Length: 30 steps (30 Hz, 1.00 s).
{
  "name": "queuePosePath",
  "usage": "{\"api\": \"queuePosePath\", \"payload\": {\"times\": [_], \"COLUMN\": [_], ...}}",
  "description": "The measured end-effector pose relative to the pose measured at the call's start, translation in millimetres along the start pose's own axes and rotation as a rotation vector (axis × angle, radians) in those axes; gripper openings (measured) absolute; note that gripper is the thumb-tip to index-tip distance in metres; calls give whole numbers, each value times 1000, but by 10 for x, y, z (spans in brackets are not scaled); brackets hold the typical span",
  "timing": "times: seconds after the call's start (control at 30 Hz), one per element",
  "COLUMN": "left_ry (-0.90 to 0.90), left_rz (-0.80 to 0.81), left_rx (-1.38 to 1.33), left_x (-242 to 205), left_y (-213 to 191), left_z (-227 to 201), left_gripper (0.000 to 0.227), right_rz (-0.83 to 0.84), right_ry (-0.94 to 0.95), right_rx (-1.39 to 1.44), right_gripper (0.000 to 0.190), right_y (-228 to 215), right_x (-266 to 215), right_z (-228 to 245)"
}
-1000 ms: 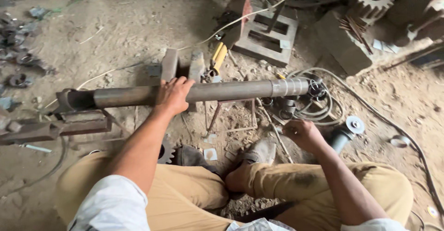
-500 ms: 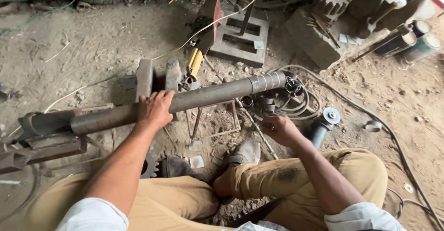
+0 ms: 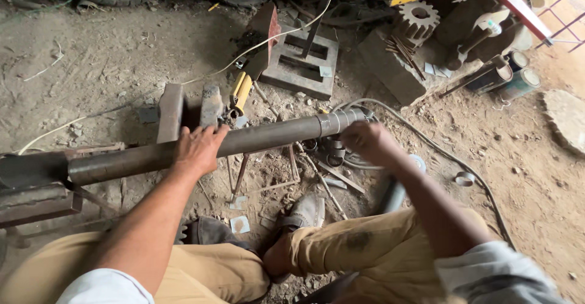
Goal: The person sits on the ground and marks a long metal pipe with a white marker. They repeatedly rotate the pipe to draw lines around its circumference, then use a metal square to draw straight lines along the pipe's length.
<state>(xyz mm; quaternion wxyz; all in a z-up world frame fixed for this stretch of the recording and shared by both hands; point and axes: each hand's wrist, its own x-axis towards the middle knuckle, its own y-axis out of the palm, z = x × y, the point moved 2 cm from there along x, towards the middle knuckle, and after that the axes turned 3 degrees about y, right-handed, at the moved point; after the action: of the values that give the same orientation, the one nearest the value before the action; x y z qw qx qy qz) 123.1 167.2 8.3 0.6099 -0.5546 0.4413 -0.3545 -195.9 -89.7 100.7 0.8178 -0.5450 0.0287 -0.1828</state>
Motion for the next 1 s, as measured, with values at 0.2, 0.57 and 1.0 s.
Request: {"api": "queuePosePath", "payload": {"times": [0.2, 0.57, 1.0], "left_ry": [-31, 3, 199], "left_rz": [111, 84, 21], "left_rx": [-83, -157, -134], "left_x": [71, 207, 345], "left_y": [-39, -156, -514], "left_z": [-58, -303, -961], "left_gripper": [98, 97, 108], "right_rz": [-49, -97, -153], "right_ry": [-237, -131, -85], "right_rx": [-194, -70, -4], "right_gripper": [11, 11, 8], "right_y": [-796, -512, -175], "right_x": [358, 381, 227], "right_z": [24, 122, -323]}}
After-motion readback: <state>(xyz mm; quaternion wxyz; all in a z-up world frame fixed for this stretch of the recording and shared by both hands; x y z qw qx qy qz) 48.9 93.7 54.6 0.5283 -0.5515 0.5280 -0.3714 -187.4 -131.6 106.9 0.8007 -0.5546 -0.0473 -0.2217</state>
